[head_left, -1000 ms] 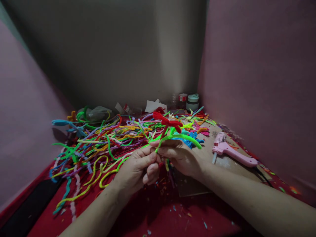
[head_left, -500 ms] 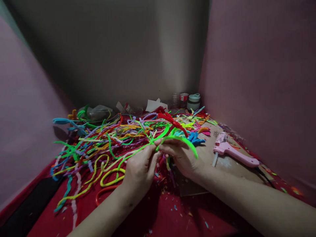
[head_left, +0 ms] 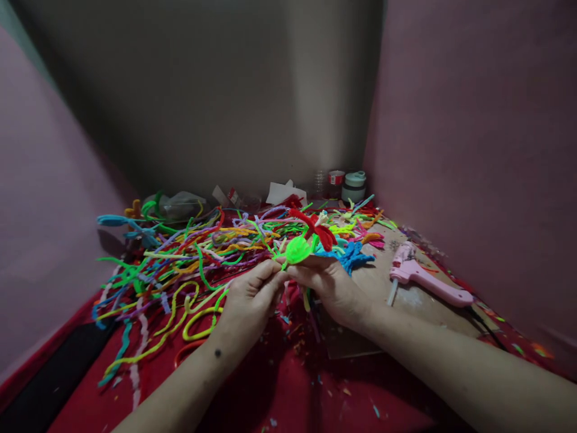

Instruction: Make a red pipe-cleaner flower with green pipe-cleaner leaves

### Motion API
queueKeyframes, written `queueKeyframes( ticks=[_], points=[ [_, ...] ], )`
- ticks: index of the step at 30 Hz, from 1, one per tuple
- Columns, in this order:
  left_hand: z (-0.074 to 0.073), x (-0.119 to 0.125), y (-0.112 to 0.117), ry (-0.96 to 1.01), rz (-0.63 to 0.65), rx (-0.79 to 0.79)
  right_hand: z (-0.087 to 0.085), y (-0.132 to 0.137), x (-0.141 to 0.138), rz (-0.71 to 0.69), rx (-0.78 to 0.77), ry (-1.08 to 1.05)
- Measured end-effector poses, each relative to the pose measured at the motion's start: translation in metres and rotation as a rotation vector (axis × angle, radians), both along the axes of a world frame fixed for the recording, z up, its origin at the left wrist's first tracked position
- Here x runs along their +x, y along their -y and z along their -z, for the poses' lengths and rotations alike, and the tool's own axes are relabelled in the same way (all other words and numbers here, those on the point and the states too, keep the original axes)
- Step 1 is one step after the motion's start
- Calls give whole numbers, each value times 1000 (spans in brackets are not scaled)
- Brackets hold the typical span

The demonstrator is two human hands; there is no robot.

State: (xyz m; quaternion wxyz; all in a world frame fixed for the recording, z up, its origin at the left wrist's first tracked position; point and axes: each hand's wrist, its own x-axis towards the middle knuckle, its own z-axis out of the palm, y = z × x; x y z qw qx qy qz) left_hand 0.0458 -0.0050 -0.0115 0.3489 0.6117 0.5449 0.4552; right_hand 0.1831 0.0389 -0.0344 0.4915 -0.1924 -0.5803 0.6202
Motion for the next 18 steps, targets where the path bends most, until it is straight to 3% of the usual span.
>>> queueKeyframes(
  ticks=[6, 12, 15, 18],
  points=[
    [-7, 0, 0, 314, 149, -222, 2, -5, 1, -48, -73, -54],
    [-3, -8, -5, 612, 379, -388, 5, -11, 4, -207, -96, -85],
    [-1, -10, -7, 663, 447, -420, 6, -10, 2, -233, -133, -130],
    [-3, -8, -5, 592, 395, -403, 7, -9, 0, -183, -238, -204]
  ],
)
